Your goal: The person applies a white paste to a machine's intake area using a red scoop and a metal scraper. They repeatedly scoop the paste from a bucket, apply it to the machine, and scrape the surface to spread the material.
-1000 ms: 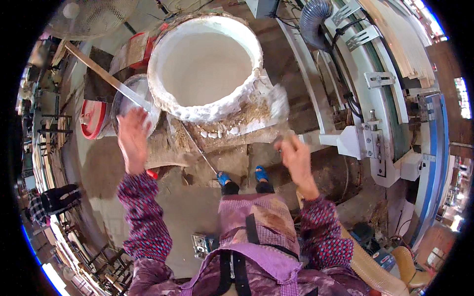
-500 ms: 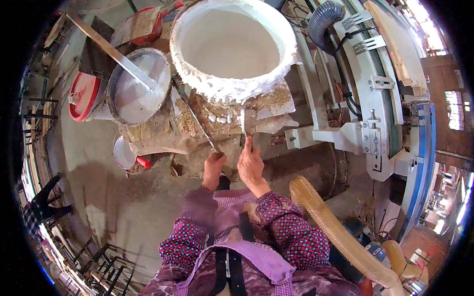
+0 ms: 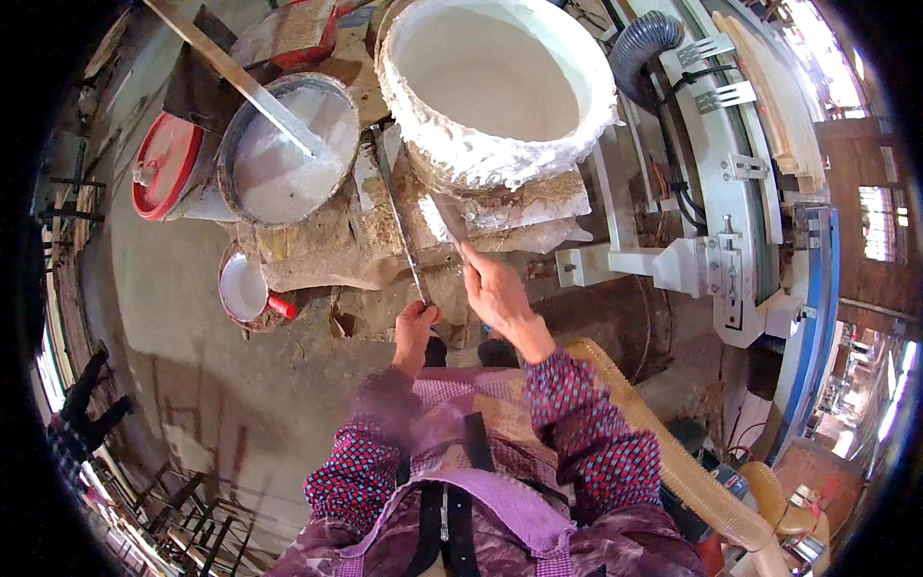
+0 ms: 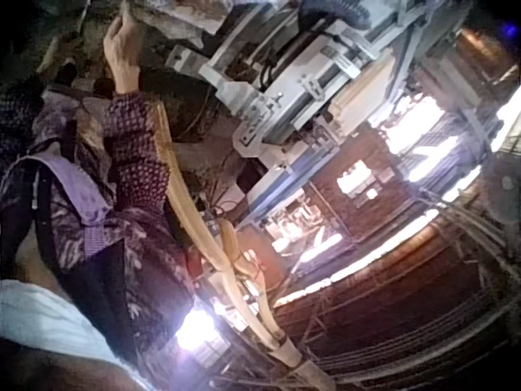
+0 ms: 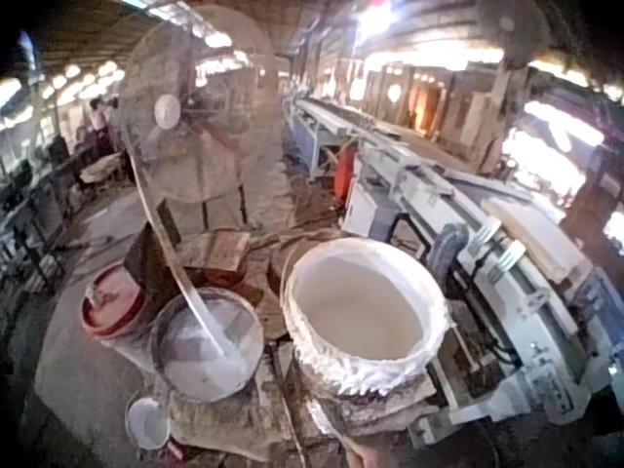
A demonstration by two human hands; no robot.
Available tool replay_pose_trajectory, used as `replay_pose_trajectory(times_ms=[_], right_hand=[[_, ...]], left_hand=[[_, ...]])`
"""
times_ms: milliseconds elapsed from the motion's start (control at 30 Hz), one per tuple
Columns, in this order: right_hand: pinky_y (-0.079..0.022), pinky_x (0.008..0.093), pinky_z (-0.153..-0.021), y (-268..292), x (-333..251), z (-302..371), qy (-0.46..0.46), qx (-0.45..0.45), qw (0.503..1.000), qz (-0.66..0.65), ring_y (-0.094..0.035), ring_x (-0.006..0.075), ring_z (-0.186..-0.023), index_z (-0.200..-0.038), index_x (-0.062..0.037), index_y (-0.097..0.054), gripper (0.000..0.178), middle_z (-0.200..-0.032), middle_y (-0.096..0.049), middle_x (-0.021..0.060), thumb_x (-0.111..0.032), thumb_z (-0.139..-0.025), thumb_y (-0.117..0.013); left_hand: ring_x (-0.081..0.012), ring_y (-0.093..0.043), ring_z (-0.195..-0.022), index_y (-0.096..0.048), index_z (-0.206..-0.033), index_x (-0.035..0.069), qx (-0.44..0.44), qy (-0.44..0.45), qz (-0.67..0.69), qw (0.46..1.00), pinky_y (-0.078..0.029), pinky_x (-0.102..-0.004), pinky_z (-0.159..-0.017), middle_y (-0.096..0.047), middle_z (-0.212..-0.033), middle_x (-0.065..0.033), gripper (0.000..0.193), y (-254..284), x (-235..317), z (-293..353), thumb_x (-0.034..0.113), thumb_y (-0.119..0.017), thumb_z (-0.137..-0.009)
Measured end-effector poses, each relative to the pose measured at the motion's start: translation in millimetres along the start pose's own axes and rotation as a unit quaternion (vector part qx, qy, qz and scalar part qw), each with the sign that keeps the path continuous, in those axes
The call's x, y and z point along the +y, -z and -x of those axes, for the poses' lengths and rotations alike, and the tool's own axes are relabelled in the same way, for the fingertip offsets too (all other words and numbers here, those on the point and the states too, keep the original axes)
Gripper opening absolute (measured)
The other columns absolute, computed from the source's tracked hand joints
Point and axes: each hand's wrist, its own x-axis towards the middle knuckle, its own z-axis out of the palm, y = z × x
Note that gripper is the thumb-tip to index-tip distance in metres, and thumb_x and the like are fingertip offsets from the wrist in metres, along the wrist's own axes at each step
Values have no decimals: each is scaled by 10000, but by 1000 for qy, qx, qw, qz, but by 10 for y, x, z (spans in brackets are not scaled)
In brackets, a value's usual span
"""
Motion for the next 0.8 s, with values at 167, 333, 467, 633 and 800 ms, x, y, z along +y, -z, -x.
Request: replay_pose_trajectory(times_ms=[167, 333, 467, 633, 800], right_hand=[[-494, 364, -560, 127, 222, -274, 141, -75, 957, 241, -586, 285, -647, -1167, -87, -543, 358, -754, -580, 111, -121, -811, -550], [-491, 361, -509, 367, 221, -235, 149, -195, 917, 315, -594, 272, -612, -1232, -75, -479, 445, -805, -549, 122, -126, -793, -536], [-482, 395, -536, 579, 341, -187, 165, -232, 893, 349, -588, 289, -623, -1257, -96, -464, 461, -824, -537, 139, -118, -801, -525], [-464, 401, -539, 975, 667, -122, 271, -204, 858, 385, -573, 299, -642, -1246, -108, -481, 451, -787, -519, 130, -115, -796, -520], [-453, 408, -555, 1548, 795, -119, 169, -270, 888, 332, -570, 312, -683, -1217, -105, -496, 408, -714, -524, 149, -112, -808, -502]], left_hand=[[-73, -476, -651, -577, -788, -15, -6, 6, 11, 1000, -358, -223, -593, -553, -702, 9, 138, -73, 55, 63, 113, -539, -825], [-61, -489, -653, -597, -810, -4, 27, -12, 75, 997, -363, -216, -584, -577, -713, 9, 120, -60, -50, 91, 106, -549, -816], [-55, -500, -657, -616, -839, 7, 44, 19, 76, 996, -354, -212, -550, -593, -729, 5, 129, -116, 118, 172, 124, -572, -807], [-42, -501, -658, -631, -868, 25, 58, 9, 45, 997, -322, -204, -501, -611, -755, 9, 153, -234, 12, 125, 155, -590, -799], [-40, -512, -665, -631, -913, 39, 34, 21, 89, 995, -320, -207, -497, -625, -779, 9, 175, -592, 12, 83, 173, -602, -804]])
